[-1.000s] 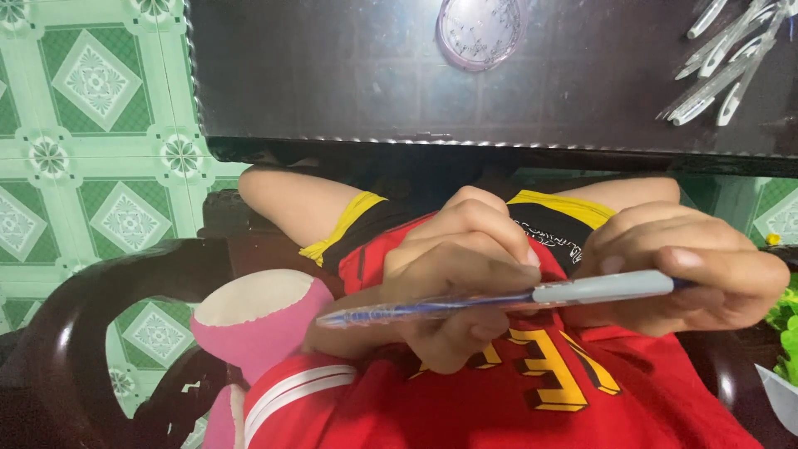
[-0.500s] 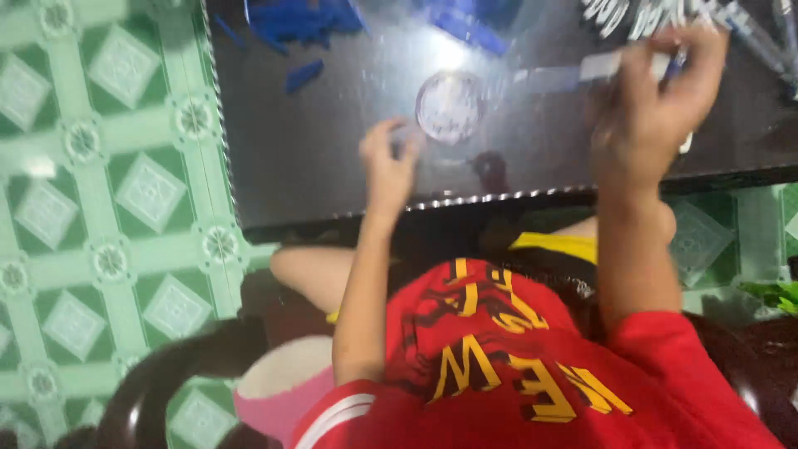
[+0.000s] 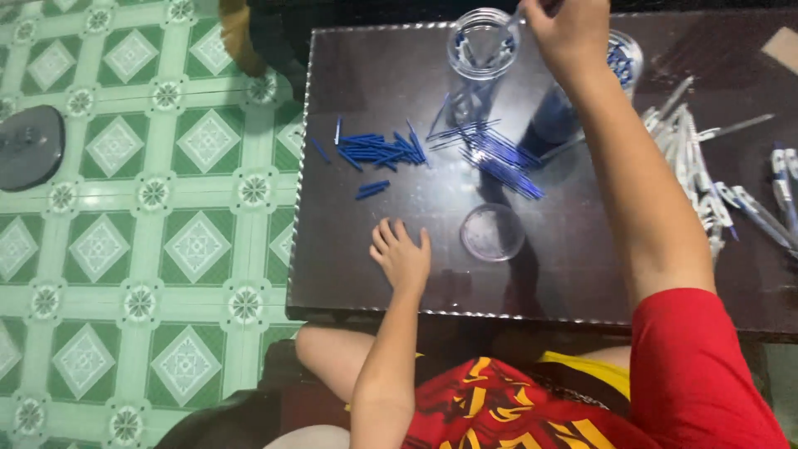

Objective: Assembling ballpoint pens by inserting ink refills into barrels and attaching caps.

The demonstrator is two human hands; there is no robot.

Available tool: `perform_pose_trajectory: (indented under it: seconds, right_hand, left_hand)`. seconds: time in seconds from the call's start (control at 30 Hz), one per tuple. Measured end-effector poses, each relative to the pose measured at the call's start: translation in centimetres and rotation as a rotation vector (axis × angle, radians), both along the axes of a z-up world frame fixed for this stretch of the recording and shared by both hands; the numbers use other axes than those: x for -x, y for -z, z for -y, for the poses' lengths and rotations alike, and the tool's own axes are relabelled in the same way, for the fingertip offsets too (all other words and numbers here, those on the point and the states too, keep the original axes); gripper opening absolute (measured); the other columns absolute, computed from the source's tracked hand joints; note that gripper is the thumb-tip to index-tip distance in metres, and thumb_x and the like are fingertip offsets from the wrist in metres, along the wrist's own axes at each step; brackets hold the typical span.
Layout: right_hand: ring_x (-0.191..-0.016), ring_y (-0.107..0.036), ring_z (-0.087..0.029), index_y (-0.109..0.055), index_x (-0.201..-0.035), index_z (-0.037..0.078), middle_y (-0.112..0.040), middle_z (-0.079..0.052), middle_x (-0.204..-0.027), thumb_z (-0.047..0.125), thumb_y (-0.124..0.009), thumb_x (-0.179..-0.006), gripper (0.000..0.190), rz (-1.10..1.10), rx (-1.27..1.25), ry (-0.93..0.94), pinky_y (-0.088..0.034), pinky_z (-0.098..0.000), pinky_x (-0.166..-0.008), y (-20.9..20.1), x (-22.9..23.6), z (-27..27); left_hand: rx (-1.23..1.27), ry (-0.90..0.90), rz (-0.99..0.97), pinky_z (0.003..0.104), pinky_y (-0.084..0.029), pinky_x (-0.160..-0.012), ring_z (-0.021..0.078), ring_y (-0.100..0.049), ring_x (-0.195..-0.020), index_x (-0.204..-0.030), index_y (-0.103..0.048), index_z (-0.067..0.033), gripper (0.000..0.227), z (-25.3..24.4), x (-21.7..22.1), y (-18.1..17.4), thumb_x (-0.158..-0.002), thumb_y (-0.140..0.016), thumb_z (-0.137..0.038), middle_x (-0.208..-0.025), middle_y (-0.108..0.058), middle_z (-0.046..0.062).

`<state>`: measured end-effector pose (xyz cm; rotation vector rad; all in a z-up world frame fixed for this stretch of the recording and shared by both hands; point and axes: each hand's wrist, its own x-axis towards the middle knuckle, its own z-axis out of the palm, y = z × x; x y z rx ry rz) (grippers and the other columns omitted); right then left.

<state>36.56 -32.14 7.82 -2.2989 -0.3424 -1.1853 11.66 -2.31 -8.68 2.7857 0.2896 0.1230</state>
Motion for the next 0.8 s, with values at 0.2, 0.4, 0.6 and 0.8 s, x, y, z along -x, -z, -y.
perform_pose_trajectory:
  seconds: [0.2, 0.4, 0.6, 0.8]
  right_hand:
    - [-0.080, -0.061, -0.041, -0.065, -0.108, -0.001, -0.061, -0.019, -0.089, 0.009, -0.087, -0.102, 0.025, -0.059, 0.024, 0.031, -0.049, -0.0483, -0.075, 4.9, 11.9, -2.3]
    - [-0.097, -0.063, -0.029, -0.076, -0.107, 0.016, -0.066, -0.004, -0.102, 0.020, -0.089, -0.083, 0.027, -0.662, 0.230, 0.230, -0.057, -0.0419, -0.076, 15.2, 16.8, -2.6]
    - [-0.101, -0.062, -0.031, -0.076, -0.096, 0.012, -0.065, -0.006, -0.106, 0.020, -0.086, -0.082, 0.019, -0.811, 0.297, 0.284, -0.060, -0.0468, -0.073, 16.3, 16.2, -3.3]
    - [-0.101, -0.057, -0.030, -0.078, -0.091, 0.012, -0.065, -0.004, -0.104, 0.017, -0.084, -0.087, 0.009, -0.738, 0.308, 0.227, -0.056, -0.0436, -0.060, 16.9, 15.8, -2.0]
  left_hand:
    - [0.022, 0.010, -0.078, 0.053, -0.028, -0.107, 0.0357, -0.034, -0.141, -0.130, -0.055, -0.0106, 0.048, -0.1, 0.1, 0.2, -0.099, -0.057, -0.048, -0.147, -0.043, 0.015]
    - [0.036, 0.015, -0.053, 0.053, -0.026, -0.105, 0.0373, -0.032, -0.140, -0.131, -0.054, -0.0085, 0.047, 0.0, 0.3, 0.6, -0.100, -0.057, -0.044, -0.145, -0.041, 0.017]
    - [0.038, 0.016, -0.027, 0.054, -0.026, -0.105, 0.0367, -0.030, -0.140, -0.131, -0.053, -0.0092, 0.048, 0.0, 0.1, 1.2, -0.099, -0.059, -0.045, -0.145, -0.039, 0.015]
    - [0.011, -0.011, -0.009, 0.055, -0.028, -0.106, 0.0362, -0.034, -0.139, -0.130, -0.056, -0.0107, 0.049, 0.1, 0.1, 1.7, -0.098, -0.056, -0.048, -0.146, -0.043, 0.013]
